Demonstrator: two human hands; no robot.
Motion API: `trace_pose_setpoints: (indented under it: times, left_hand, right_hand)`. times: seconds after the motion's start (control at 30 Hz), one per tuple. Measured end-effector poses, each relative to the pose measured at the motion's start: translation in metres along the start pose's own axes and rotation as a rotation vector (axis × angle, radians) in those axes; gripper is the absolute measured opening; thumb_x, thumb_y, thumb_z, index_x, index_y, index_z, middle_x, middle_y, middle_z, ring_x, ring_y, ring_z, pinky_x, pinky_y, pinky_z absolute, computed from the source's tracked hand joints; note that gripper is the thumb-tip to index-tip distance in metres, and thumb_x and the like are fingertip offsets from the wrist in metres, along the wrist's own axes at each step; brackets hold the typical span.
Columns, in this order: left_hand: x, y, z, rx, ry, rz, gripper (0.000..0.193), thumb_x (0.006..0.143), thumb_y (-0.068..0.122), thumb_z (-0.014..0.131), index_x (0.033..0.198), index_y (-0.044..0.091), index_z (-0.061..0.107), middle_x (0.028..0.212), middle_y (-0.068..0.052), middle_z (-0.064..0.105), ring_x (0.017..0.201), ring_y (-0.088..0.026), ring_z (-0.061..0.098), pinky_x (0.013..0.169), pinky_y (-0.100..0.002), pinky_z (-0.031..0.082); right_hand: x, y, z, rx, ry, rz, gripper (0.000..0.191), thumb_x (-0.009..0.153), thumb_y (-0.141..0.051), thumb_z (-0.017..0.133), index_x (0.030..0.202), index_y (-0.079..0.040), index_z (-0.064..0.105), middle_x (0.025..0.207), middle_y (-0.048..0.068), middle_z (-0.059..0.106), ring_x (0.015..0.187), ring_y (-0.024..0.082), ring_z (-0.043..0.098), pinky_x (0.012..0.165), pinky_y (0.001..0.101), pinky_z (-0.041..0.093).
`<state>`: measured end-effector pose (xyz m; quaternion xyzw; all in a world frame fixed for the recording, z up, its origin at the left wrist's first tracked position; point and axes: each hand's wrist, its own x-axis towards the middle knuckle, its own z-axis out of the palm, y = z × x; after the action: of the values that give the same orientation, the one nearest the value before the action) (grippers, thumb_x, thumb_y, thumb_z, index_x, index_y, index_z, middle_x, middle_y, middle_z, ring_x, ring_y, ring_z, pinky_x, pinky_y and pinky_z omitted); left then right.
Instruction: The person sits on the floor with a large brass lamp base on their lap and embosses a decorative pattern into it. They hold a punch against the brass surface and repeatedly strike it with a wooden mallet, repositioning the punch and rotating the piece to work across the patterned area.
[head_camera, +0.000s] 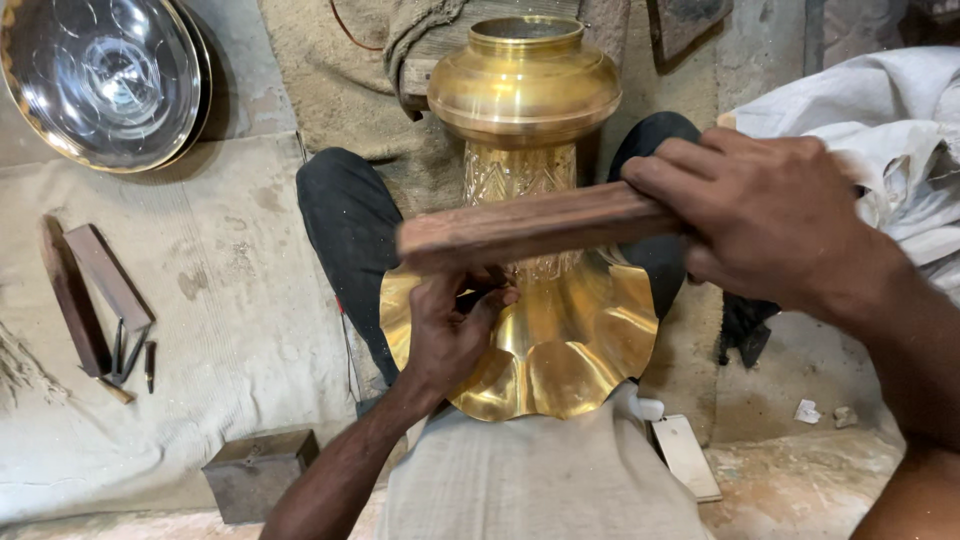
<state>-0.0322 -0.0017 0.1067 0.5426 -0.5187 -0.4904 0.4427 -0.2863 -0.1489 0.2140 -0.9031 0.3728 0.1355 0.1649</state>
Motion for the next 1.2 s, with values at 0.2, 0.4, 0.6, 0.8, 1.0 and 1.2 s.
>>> trace_pose_setpoints:
  times: [0.2,0.4,0.6,0.8,1.0,1.2]
  left_hand:
    - [-0.002,-0.002,-0.001,0.002,-0.026,-0.038,0.018,0.095,0.006,0.077,0.106,0.0,0.065,0.093,-0.009,0.075,0.084,-0.016,0.077,0.072,-0.031,0.066]
    - [-0.001,-0.003,-0.004,-0.017,-0.046,-0.071,0.034,0.092,0.002,0.074,0.123,-0.002,0.062,0.093,-0.008,0.075,0.083,-0.015,0.077,0.068,-0.029,0.065]
    - [0.001,-0.002,-0.005,-0.004,-0.076,-0.028,0.032,0.092,0.001,0.076,0.121,0.002,0.062,0.086,-0.007,0.071,0.073,-0.013,0.07,0.063,-0.029,0.06]
    - [0.006,0.0,-0.008,0.033,-0.121,-0.016,0.035,0.09,0.005,0.077,0.122,0.001,0.062,0.085,-0.007,0.069,0.073,-0.015,0.07,0.063,-0.031,0.059]
    - [0.008,0.0,-0.014,0.077,-0.226,-0.035,0.034,0.09,0.012,0.076,0.119,0.0,0.064,0.096,-0.008,0.073,0.084,-0.017,0.073,0.072,-0.034,0.064]
    - [0.024,0.005,-0.012,-0.044,-0.29,-0.043,0.034,0.097,0.005,0.076,0.129,0.008,0.066,0.113,-0.012,0.079,0.101,-0.023,0.08,0.092,-0.034,0.067]
  right_hand:
    - [-0.009,0.0,0.005,-0.093,-0.125,0.135,0.058,0.081,-0.022,0.075,0.136,-0.019,0.054,0.096,0.002,0.07,0.078,0.021,0.071,0.069,0.0394,0.062]
    - [-0.009,0.003,0.01,-0.094,-0.288,0.233,0.047,0.093,-0.025,0.068,0.138,-0.021,0.051,0.091,0.001,0.066,0.07,0.015,0.067,0.057,0.0304,0.06]
    - [-0.008,-0.001,0.011,0.001,-0.164,0.141,0.037,0.089,-0.018,0.063,0.125,-0.019,0.055,0.083,0.002,0.064,0.058,0.016,0.064,0.054,0.0342,0.06]
    - [-0.013,-0.003,0.011,0.017,-0.17,0.171,0.041,0.085,-0.015,0.066,0.125,-0.017,0.056,0.087,0.001,0.06,0.055,0.017,0.063,0.05,0.0334,0.06]
    - [-0.03,-0.007,0.027,-0.102,-0.159,0.214,0.052,0.083,-0.023,0.072,0.133,-0.017,0.057,0.096,0.0,0.06,0.056,0.014,0.061,0.05,0.0315,0.058]
    - [-0.059,0.003,0.051,0.18,0.24,0.242,0.041,0.086,-0.018,0.073,0.124,-0.012,0.059,0.094,0.007,0.068,0.062,0.018,0.066,0.058,0.0349,0.059]
